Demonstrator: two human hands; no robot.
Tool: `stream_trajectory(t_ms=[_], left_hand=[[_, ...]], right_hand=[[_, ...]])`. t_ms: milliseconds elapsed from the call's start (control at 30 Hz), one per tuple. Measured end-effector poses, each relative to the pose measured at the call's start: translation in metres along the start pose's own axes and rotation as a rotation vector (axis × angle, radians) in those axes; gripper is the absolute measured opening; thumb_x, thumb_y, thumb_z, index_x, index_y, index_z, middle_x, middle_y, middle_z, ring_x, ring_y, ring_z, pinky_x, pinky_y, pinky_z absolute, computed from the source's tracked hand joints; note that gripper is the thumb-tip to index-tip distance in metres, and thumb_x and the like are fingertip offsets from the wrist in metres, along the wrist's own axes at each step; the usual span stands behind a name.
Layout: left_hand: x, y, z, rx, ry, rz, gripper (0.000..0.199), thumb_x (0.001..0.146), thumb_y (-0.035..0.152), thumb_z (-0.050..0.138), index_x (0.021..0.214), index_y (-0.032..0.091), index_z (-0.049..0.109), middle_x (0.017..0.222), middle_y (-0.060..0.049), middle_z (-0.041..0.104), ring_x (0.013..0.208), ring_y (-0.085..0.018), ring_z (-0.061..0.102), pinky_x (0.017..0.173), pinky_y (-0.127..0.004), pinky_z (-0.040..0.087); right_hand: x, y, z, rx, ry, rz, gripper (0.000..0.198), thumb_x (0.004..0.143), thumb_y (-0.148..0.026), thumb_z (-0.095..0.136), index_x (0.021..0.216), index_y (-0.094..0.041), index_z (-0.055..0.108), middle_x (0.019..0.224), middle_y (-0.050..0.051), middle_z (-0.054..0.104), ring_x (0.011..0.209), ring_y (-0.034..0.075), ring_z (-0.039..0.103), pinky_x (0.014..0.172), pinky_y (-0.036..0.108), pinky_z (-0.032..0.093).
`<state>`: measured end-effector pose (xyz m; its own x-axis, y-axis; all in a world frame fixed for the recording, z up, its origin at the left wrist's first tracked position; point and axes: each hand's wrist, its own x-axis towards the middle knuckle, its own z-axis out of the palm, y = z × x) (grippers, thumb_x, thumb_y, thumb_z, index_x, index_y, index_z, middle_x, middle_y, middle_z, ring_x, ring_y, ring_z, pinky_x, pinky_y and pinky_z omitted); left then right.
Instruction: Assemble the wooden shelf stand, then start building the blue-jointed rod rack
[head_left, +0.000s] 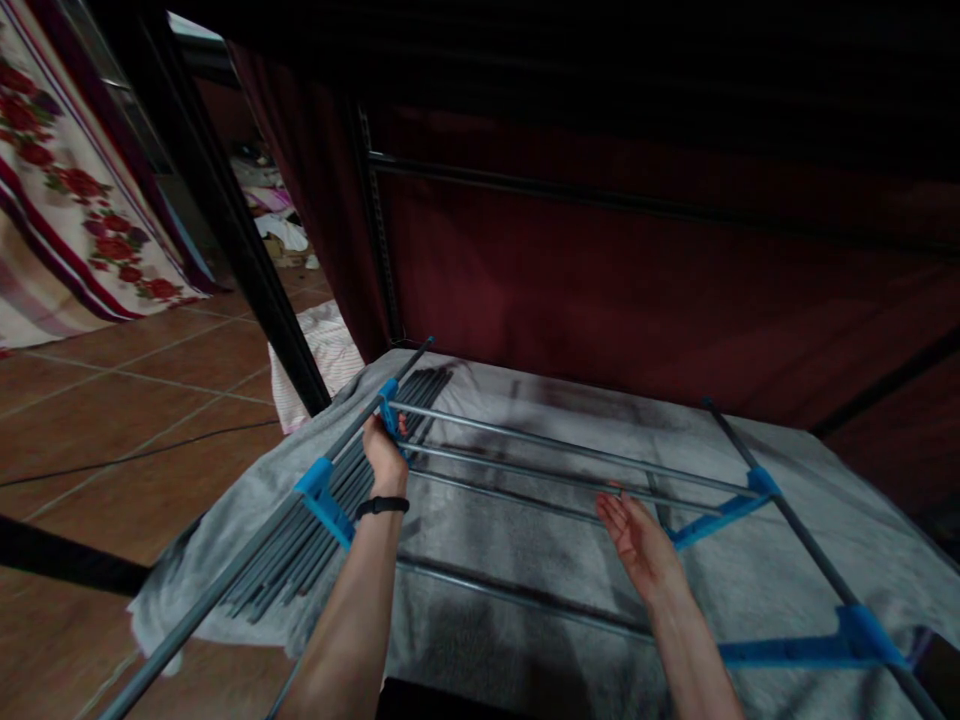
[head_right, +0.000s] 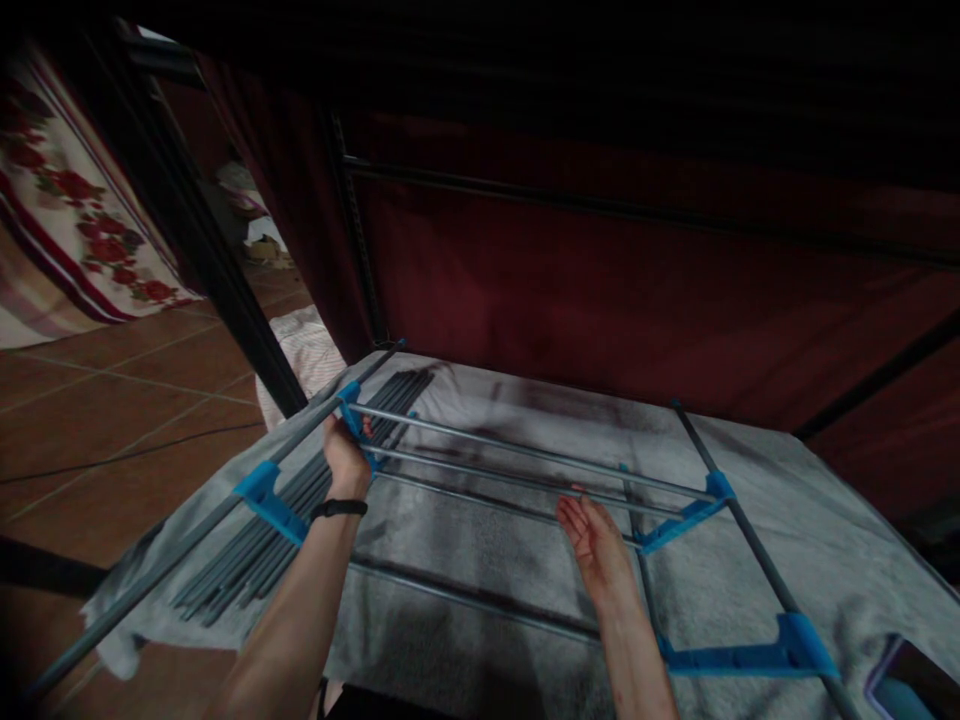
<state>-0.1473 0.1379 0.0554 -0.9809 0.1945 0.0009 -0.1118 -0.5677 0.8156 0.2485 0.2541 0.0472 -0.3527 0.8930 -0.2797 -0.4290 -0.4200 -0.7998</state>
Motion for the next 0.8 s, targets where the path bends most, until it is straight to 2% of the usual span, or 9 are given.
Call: stream_trajectory(t_ms=[100,167,267,367,467,533,633,800], left_hand=[[0.002,-0.003,0.003,0.079,0.062,0.029,0.053,0.086,0.068,0.046,0.065,0.019,0.053,0.054,0.001,0.053,0.047,-0.010,0.044,0.047,-0.024,0.035],[0.002,-0.003,0.004,0.099,0.069,0.046,0.054,0.087,0.069,0.045,0.065,0.020,0.052,0.054,0.001,0.052,0.047,-0.010,0.044,0.048,-0.024,0.035],[0.000,0.000,0.006,0.106,0.083,0.054,0.056,0.086,0.071,0.044,0.064,0.020,0.052,0.053,0.001,0.051,0.046,-0.010,0.043,0.047,-0.025,0.035],[-0.004,0.003,0.008,0.139,0.090,0.051,0.061,0.086,0.075,0.040,0.063,0.020,0.052,0.052,0.001,0.051,0.046,-0.010,0.043,0.047,-0.025,0.034],[-0.006,0.005,0.009,0.164,0.089,0.059,0.062,0.087,0.074,0.038,0.062,0.019,0.053,0.053,0.001,0.052,0.047,-0.011,0.043,0.047,-0.025,0.034],[-0.006,0.004,0.007,0.165,0.076,0.064,0.062,0.088,0.073,0.039,0.062,0.019,0.054,0.053,0.000,0.052,0.047,-0.011,0.043,0.048,-0.026,0.034],[-0.005,0.003,0.003,0.165,0.047,0.057,0.064,0.087,0.075,0.038,0.061,0.019,0.054,0.053,0.000,0.051,0.047,-0.011,0.042,0.049,-0.026,0.034],[-0.005,0.002,-0.004,0.095,0.008,0.014,0.059,0.084,0.074,0.047,0.065,0.019,0.056,0.059,0.000,0.055,0.054,-0.012,0.048,0.055,-0.026,0.040]], right_hand=[[-0.013,0.006,0.013,-0.210,-0.119,0.049,0.030,0.071,-0.033,0.082,0.094,-0.016,0.074,0.099,0.010,0.076,0.086,0.020,0.073,0.079,0.032,0.060],[-0.021,0.014,0.032,-0.361,-0.204,0.000,0.032,0.077,-0.039,0.077,0.099,-0.015,0.073,0.099,0.011,0.076,0.083,0.020,0.072,0.077,0.033,0.060],[-0.027,0.028,0.073,-0.624,-0.281,-0.281,0.029,0.090,-0.042,0.059,0.100,-0.018,0.072,0.099,0.009,0.074,0.087,0.020,0.070,0.080,0.035,0.058],[-0.025,0.044,0.123,-0.967,-0.428,-0.655,0.028,0.098,-0.028,0.044,0.108,-0.021,0.069,0.113,0.008,0.071,0.107,0.020,0.065,0.097,0.037,0.051],[-0.019,0.063,0.173,-1.302,-0.609,-0.854,0.037,0.097,-0.016,0.039,0.127,-0.022,0.061,0.131,0.008,0.062,0.120,0.020,0.058,0.107,0.037,0.044],[-0.016,0.077,0.202,-1.515,-0.692,-0.902,0.039,0.098,-0.015,0.039,0.133,-0.020,0.056,0.132,0.009,0.061,0.119,0.021,0.058,0.106,0.037,0.044],[-0.009,0.092,0.236,-1.752,-0.763,-0.901,0.041,0.099,-0.015,0.037,0.136,-0.020,0.052,0.125,0.012,0.063,0.112,0.023,0.061,0.099,0.038,0.048],[0.002,0.099,0.262,-1.889,-0.855,-0.862,0.052,0.097,-0.011,0.033,0.145,-0.029,0.043,0.121,0.010,0.065,0.102,0.023,0.066,0.084,0.037,0.053]])
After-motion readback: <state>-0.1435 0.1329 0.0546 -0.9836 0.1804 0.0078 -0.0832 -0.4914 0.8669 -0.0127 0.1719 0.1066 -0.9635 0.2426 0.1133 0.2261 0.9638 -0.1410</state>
